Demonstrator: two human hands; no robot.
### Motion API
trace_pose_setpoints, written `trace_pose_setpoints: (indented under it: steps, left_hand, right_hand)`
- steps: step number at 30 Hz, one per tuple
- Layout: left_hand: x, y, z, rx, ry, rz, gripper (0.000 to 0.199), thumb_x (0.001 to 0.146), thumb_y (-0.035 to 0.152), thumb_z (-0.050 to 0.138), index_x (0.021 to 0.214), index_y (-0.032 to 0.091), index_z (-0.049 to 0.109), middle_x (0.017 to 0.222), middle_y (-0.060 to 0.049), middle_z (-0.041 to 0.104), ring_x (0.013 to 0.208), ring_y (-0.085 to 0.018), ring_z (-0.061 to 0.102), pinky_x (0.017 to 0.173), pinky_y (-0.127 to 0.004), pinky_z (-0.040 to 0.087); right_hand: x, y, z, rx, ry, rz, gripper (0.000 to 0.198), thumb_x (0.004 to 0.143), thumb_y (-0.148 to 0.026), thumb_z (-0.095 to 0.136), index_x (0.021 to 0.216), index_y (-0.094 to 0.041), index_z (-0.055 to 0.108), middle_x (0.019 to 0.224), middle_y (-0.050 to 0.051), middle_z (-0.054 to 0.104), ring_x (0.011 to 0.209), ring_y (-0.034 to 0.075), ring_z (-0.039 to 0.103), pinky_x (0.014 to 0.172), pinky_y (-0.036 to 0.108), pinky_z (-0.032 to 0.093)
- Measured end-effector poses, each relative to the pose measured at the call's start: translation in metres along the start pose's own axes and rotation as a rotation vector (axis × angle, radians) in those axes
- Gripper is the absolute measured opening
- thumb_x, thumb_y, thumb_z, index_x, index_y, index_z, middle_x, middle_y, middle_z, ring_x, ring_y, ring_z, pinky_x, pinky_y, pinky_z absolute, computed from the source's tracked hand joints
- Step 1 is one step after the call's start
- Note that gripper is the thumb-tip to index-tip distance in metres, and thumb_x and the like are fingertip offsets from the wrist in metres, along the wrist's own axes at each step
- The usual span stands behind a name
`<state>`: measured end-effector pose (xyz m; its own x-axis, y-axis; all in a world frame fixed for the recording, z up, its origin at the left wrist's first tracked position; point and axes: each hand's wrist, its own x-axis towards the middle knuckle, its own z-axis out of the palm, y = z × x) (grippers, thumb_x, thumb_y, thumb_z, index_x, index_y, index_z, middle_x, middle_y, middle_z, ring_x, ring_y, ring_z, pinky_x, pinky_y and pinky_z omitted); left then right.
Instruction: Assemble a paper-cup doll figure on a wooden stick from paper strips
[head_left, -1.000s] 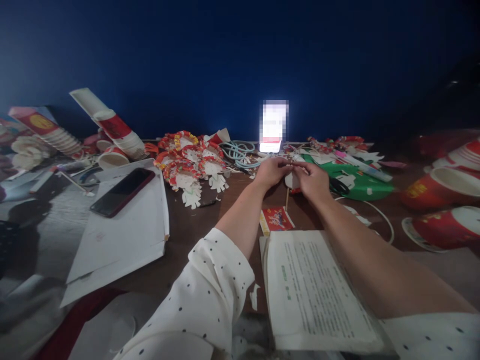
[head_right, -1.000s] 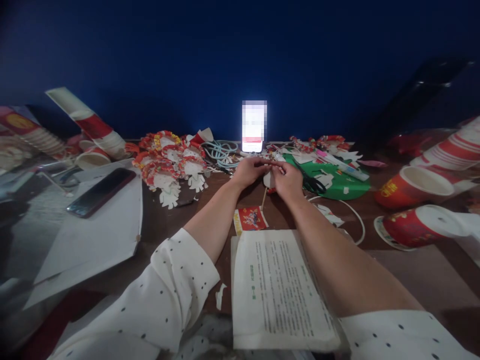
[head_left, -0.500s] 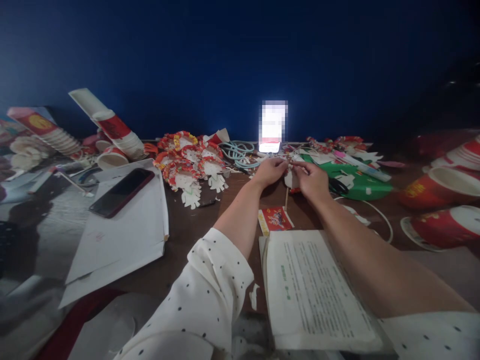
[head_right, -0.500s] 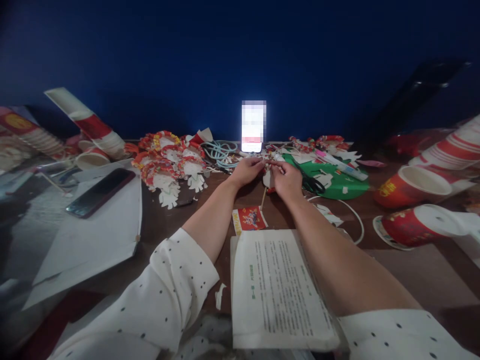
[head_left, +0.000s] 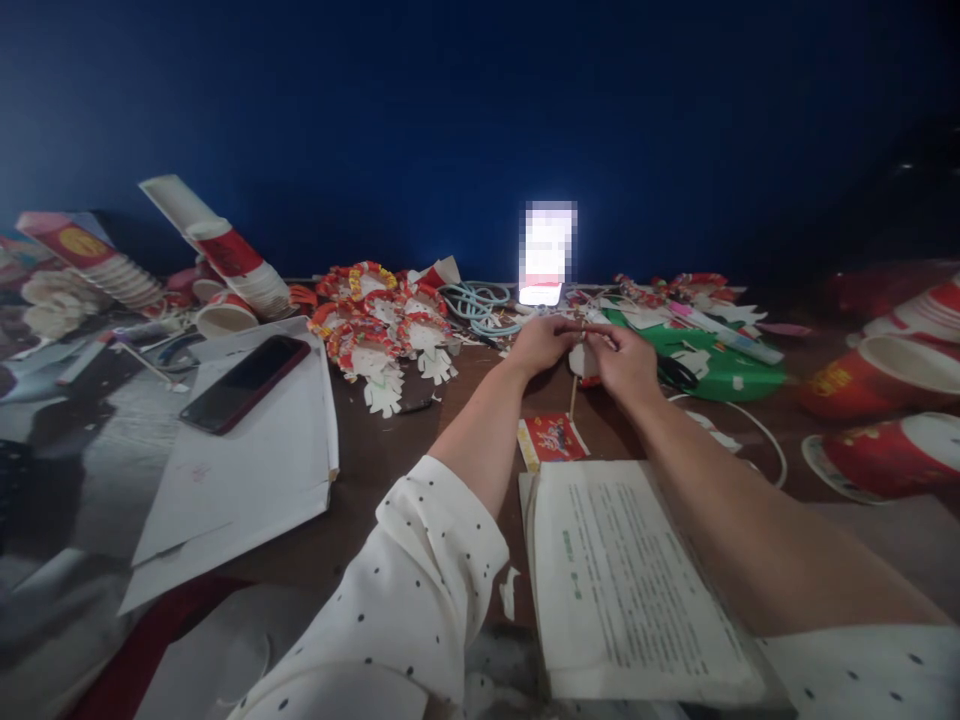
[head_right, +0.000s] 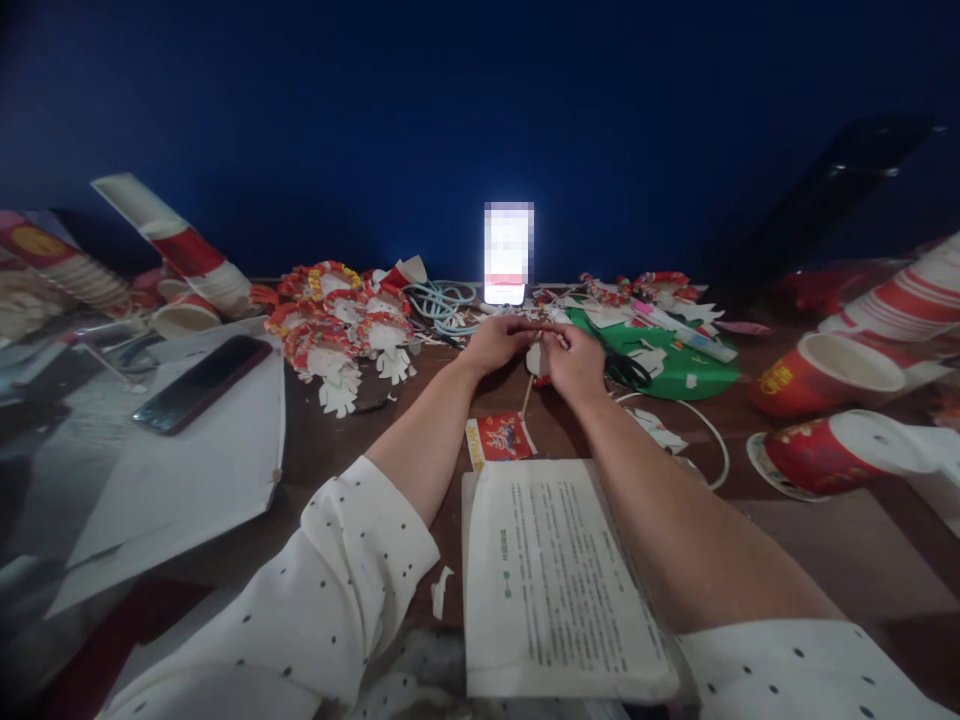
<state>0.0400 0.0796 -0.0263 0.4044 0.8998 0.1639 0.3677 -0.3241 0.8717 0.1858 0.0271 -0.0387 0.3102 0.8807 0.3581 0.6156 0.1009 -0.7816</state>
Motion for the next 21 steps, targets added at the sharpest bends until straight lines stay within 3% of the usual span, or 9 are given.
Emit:
trace_pose_setpoints:
  steps: [9, 21]
  left_hand:
    - [-0.001, -0.003, 0.001, 0.211, 0.012, 0.135, 0.027, 0.088, 0.024, 0.063, 0.110, 0.022, 0.078, 0.111, -0.007, 0.076, 0.102, -0.021, 0.068, 0.096, -0.033, 0.050]
    - [-0.009, 0.009, 0.001, 0.464, 0.029, 0.194, 0.033, 0.095, 0.026, 0.053, 0.122, 0.020, 0.072, 0.119, -0.009, 0.072, 0.110, -0.021, 0.065, 0.099, -0.034, 0.050]
  right_hand:
    - [0.001, 0.001, 0.001, -0.005, 0.004, 0.041, 0.034, 0.082, -0.036, 0.061, 0.104, -0.017, 0.079, 0.095, 0.010, 0.078, 0.091, 0.028, 0.071, 0.084, 0.041, 0.054]
    - [0.003, 0.007, 0.003, 0.025, 0.012, 0.018, 0.032, 0.083, -0.035, 0.061, 0.103, -0.017, 0.079, 0.096, 0.010, 0.078, 0.092, 0.029, 0.071, 0.087, 0.042, 0.053]
